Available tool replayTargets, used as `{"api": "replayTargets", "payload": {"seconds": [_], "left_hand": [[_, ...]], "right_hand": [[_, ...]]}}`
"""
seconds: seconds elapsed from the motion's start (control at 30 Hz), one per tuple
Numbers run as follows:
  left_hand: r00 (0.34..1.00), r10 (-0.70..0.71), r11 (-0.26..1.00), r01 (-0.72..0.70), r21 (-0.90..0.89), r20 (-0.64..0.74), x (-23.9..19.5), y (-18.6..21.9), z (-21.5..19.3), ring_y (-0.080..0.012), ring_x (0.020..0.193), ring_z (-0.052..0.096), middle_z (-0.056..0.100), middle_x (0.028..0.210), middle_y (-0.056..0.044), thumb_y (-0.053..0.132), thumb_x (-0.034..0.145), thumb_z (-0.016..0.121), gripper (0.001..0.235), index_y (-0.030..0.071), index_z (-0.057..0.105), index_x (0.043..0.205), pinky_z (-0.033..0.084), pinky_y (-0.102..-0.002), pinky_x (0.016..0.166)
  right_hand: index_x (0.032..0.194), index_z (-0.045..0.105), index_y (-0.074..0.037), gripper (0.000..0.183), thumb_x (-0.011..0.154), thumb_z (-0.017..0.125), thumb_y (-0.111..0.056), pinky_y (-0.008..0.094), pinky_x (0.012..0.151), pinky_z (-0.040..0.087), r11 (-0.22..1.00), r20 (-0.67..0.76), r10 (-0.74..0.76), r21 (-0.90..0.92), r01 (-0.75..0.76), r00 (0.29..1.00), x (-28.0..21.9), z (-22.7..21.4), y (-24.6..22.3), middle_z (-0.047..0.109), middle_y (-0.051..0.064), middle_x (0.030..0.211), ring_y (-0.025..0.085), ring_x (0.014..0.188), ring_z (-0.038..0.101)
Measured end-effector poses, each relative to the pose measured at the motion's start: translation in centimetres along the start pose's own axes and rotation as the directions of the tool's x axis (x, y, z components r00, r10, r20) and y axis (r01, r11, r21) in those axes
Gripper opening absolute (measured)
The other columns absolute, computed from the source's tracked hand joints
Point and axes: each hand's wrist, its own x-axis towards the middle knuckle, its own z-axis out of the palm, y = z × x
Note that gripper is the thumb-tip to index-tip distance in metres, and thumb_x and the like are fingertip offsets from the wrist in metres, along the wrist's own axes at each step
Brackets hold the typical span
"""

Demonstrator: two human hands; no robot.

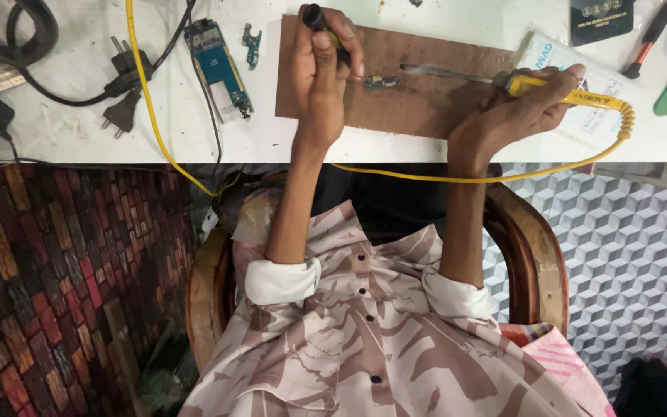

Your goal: The person uses a soldering iron and tweezers to solder small electronic components on a workbench. They repeatedly heat and apply solder to component leads, occasionally repositioning the parts and tools.

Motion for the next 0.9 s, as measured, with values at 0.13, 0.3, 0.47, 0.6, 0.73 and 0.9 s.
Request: {"api": "replayTargets", "payload": {"seconds": [0.13,0.3,0.47,0.6,0.73,0.9], "left_hand": [[1.000,-0.003,1.000,0.003,0.030,-0.015,0.1,-0.1,-0.1,-0.0079,0.067,0.051,0.051,0.082,-0.003,0.049,0.114,0.039,0.043,0.008,0.053,0.111,0.041,-0.022,0.060],[0.999,0.033,0.993,-0.035,0.113,0.022,0.2,-0.4,0.3,-0.0112,0.070,0.056,0.053,0.083,-0.002,0.048,0.115,0.037,0.043,0.009,0.052,0.112,0.051,-0.027,0.069],[0.999,0.048,0.997,-0.049,0.054,0.010,0.1,-0.2,-0.1,-0.0114,0.072,0.056,0.053,0.090,-0.004,0.045,0.116,0.038,0.039,0.009,0.053,0.112,0.051,-0.027,0.071],[0.997,0.008,0.997,-0.002,-0.080,0.076,0.5,-0.2,-0.3,-0.0109,0.079,0.057,0.056,0.089,-0.003,0.043,0.117,0.041,0.038,0.008,0.055,0.116,0.049,-0.029,0.077],[0.986,-0.067,0.985,0.089,-0.150,0.151,0.0,0.0,0.0,-0.0129,0.087,0.060,0.059,0.099,-0.004,0.042,0.115,0.044,0.035,0.009,0.054,0.120,0.051,-0.031,0.085],[0.991,-0.085,0.987,0.098,-0.131,0.101,0.1,0.3,-0.1,-0.0114,0.078,0.057,0.065,0.097,-0.007,0.040,0.115,0.043,0.034,0.009,0.055,0.118,0.046,-0.025,0.073]], "right_hand": [[0.099,0.054,-0.004,0.055,0.100,0.060,-0.059,0.026,0.046,0.036,0.999,0.059,-0.040,-0.012,0.040,0.997,-0.2,-0.2,0.0,0.048,0.002,0.079,0.010,0.059,0.045],[0.087,0.050,-0.005,0.054,0.100,0.063,-0.057,0.024,0.040,0.030,0.997,0.178,-0.065,-0.034,0.072,0.982,-0.1,-0.5,0.3,0.037,0.000,0.065,0.008,0.047,0.034],[0.090,0.051,-0.005,0.053,0.103,0.063,-0.054,0.028,0.048,0.042,0.999,0.171,-0.049,0.018,0.047,0.984,0.3,-0.4,0.4,0.050,0.003,0.071,0.012,0.054,0.048],[0.090,0.049,-0.007,0.048,0.100,0.061,-0.053,0.027,0.048,0.039,0.997,0.098,-0.037,0.067,0.031,0.994,0.0,0.0,0.0,0.045,0.002,0.070,0.011,0.052,0.042],[0.094,0.053,-0.006,0.050,0.106,0.054,-0.054,0.024,0.050,0.036,0.998,0.102,-0.069,-0.004,0.070,0.992,-0.7,0.0,-0.6,0.047,0.000,0.074,0.008,0.055,0.042],[0.090,0.054,-0.007,0.041,0.103,0.051,-0.046,0.025,0.048,0.035,0.999,0.077,-0.030,0.017,0.029,0.997,-0.7,0.0,-0.9,0.046,0.002,0.072,0.010,0.053,0.039]]}}
